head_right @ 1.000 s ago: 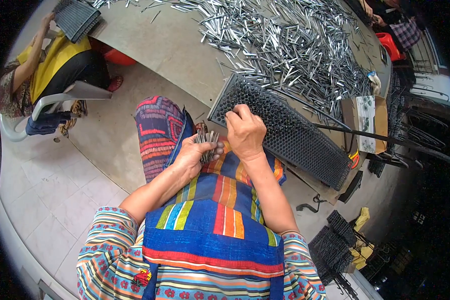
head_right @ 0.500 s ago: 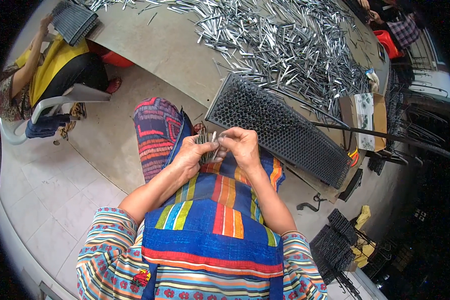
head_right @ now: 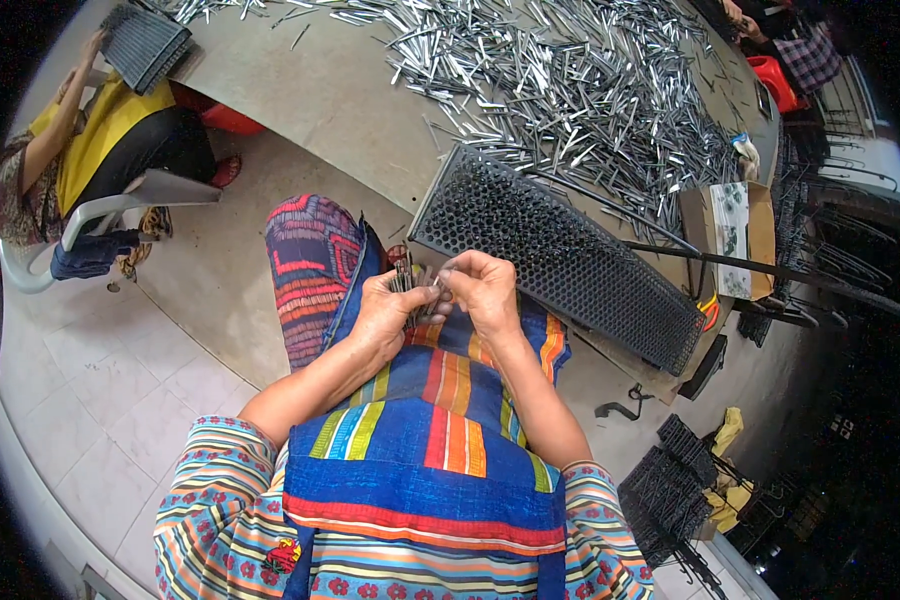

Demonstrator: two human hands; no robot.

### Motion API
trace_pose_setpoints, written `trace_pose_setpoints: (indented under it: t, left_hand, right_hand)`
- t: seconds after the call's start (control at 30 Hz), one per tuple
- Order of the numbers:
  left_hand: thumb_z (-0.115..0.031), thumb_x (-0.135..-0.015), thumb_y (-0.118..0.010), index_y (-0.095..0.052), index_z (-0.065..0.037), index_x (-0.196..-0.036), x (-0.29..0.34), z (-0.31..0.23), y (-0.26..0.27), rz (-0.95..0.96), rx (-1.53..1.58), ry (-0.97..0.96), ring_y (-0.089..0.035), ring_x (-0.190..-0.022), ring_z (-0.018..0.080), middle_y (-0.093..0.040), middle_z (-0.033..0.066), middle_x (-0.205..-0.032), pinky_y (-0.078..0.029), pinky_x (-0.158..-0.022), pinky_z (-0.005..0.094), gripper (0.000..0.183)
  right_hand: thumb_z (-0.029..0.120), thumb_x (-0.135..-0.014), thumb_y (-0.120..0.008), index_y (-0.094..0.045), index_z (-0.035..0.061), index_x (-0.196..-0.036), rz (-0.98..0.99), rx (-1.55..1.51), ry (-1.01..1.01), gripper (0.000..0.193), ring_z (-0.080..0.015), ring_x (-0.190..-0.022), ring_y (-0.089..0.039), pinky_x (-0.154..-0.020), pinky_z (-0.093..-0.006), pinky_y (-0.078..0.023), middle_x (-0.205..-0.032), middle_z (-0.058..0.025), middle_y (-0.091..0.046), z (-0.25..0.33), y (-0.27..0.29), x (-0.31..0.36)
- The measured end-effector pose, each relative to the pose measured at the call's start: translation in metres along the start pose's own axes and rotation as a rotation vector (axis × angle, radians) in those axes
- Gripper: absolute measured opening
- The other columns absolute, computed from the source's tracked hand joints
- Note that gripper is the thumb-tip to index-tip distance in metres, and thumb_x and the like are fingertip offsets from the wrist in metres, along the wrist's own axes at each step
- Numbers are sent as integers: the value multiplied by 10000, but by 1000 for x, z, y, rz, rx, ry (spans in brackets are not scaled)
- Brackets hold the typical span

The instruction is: Inserting small metal pins into a perforated grid plate.

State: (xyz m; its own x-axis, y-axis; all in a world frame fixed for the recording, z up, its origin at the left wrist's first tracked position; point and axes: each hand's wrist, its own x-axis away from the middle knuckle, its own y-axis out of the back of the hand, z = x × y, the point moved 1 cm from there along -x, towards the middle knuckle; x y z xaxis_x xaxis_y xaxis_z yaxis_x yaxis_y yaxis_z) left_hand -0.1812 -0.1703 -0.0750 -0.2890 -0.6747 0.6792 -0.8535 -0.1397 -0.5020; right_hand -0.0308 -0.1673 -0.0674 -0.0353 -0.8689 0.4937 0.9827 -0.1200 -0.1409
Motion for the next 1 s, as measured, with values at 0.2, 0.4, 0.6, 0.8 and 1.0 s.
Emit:
trace_pose_setpoints:
  t: [0.2,0.4,0.6,0.8,1.0]
  left_hand:
    - [44,-840,-614,-612,13,-947,-8,-4,7,-114,52,70,-689,-674,198,-688,123,-839,-584,-555,287,112]
    - [79,-838,-564,-584,21,-973,-7,6,5,-79,53,126,-690,-675,206,-689,138,-846,-585,-556,295,149]
    - [80,-825,-583,-586,24,-975,-7,1,5,-66,45,113,-684,-665,203,-690,138,-843,-580,-551,288,160]
    - [74,-824,-594,-595,22,-1009,-7,2,5,-43,51,108,-679,-655,197,-690,132,-830,-573,-542,284,192]
    - [71,-825,-599,-602,25,-1002,-8,2,4,-39,109,128,-681,-669,199,-689,136,-852,-575,-551,287,183]
  right_hand:
    - [3,-848,-660,-661,7,-884,-292,11,389,36,-8,-482,-421,-432,-179,-302,-651,41,-562,0,6,1]
    - [-37,-823,-677,-674,-16,-865,-382,340,714,47,-26,-603,-457,-524,-180,-344,-780,14,-596,18,4,-17]
    - [-46,-790,-686,-680,-20,-849,-402,520,785,65,-55,-616,-509,-549,-207,-399,-770,-32,-614,17,2,-19]
    - [-52,-752,-693,-688,-12,-837,-344,698,803,94,-123,-615,-575,-559,-250,-443,-735,-71,-626,23,-7,-21]
    - [-26,-748,-702,-694,-6,-850,-352,787,830,104,-131,-610,-589,-547,-261,-445,-726,-69,-631,20,-4,-23]
